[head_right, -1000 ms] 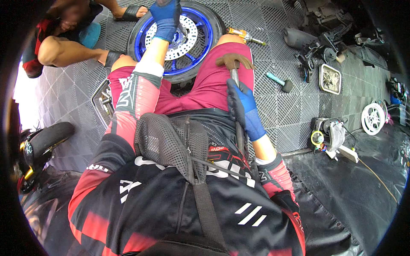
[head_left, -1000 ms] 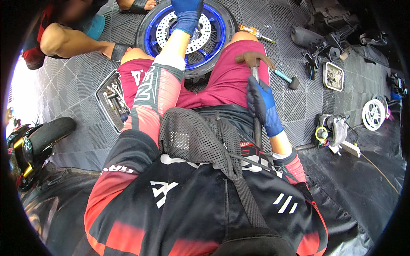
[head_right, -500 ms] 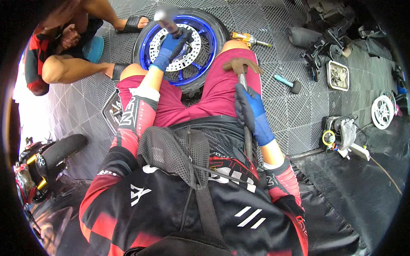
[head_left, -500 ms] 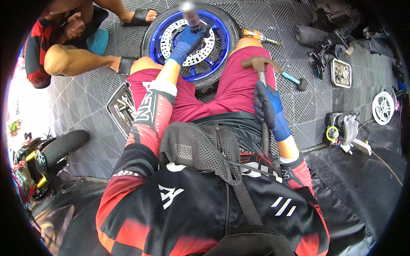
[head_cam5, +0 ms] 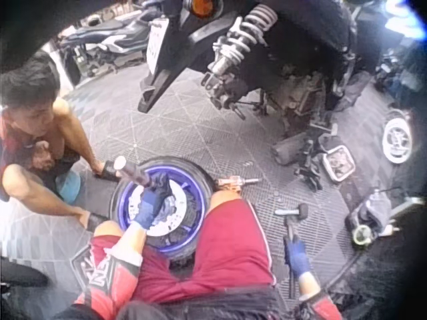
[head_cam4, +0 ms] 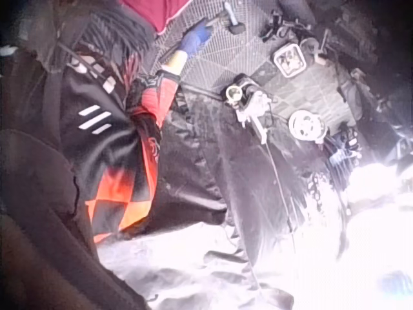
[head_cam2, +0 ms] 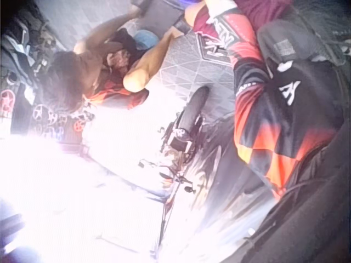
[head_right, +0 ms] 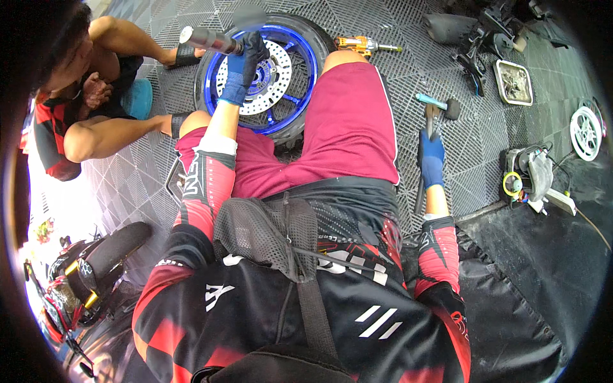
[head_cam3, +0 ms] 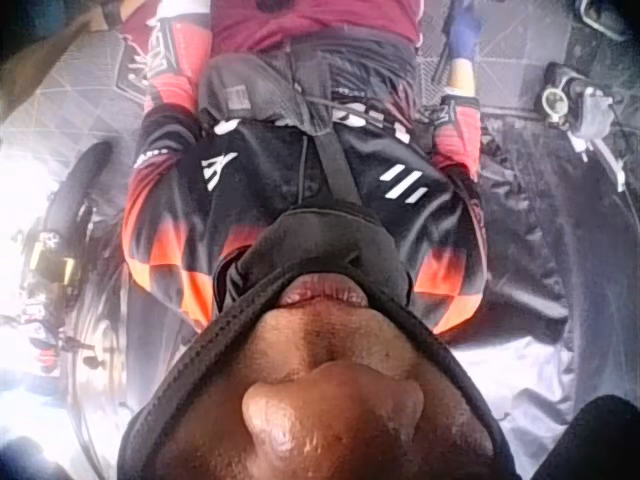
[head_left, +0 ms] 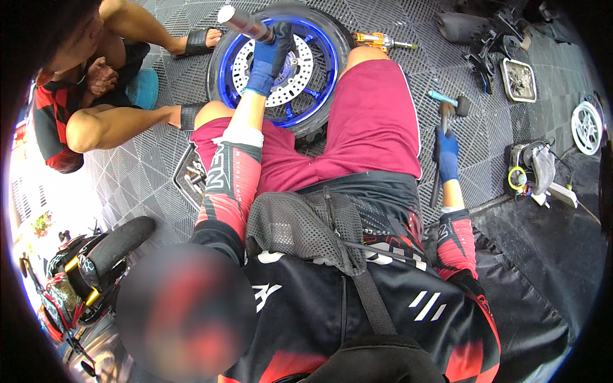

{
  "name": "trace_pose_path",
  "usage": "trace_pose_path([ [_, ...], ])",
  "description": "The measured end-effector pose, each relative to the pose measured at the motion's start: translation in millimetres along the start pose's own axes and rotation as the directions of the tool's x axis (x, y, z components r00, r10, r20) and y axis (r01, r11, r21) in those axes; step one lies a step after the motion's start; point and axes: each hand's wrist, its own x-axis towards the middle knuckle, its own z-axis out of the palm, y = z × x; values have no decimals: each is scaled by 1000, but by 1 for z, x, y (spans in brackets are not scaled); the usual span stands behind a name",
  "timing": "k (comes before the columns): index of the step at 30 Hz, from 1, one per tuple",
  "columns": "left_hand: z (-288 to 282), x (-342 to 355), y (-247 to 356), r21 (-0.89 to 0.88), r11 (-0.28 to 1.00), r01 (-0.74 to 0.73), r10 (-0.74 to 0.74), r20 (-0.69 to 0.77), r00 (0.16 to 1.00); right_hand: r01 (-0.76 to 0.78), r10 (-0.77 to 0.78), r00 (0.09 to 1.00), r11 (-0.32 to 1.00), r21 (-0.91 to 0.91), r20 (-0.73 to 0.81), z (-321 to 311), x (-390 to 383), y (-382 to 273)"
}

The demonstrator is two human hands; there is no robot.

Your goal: The person works on a motorcycle wheel on the ground. They use an impact driver and a hammer with a punch tool to remove and install components on the wheel hub and brake disc.

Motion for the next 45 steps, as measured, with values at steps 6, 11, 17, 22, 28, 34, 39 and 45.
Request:
trace_pose_path([
  [6,-6,-5,13,-93,991,91,-96,-57,994,-135,70,983,903,-408,-170,27,-21,112],
  [11,-31,-26,34,-235,946,224,-219,46,975,-52,-45,977,896,-440,-206,35,-27,146],
  [17,-43,-65,53,98,885,454,-440,-136,888,-114,-145,929,762,-638,-340,44,-31,87],
  [22,-34,-72,82,-160,921,355,-379,-160,911,609,-598,773,793,-17,-212,46,16,-78],
  [28,-62,-60,78,-368,916,160,-232,-160,959,928,-423,277,-115,-355,862,157,-12,-320],
  [34,-97,-54,72,-448,894,12,-187,-349,918,933,-494,-243,-356,61,835,279,13,-278],
  [39,-94,-37,64,-369,928,-52,-137,-467,874,963,-712,-7,-195,-187,703,337,51,-218],
  [45,-113,-40,67,-302,953,-36,-119,-479,870,929,-539,48,-285,-236,841,355,43,-219],
])
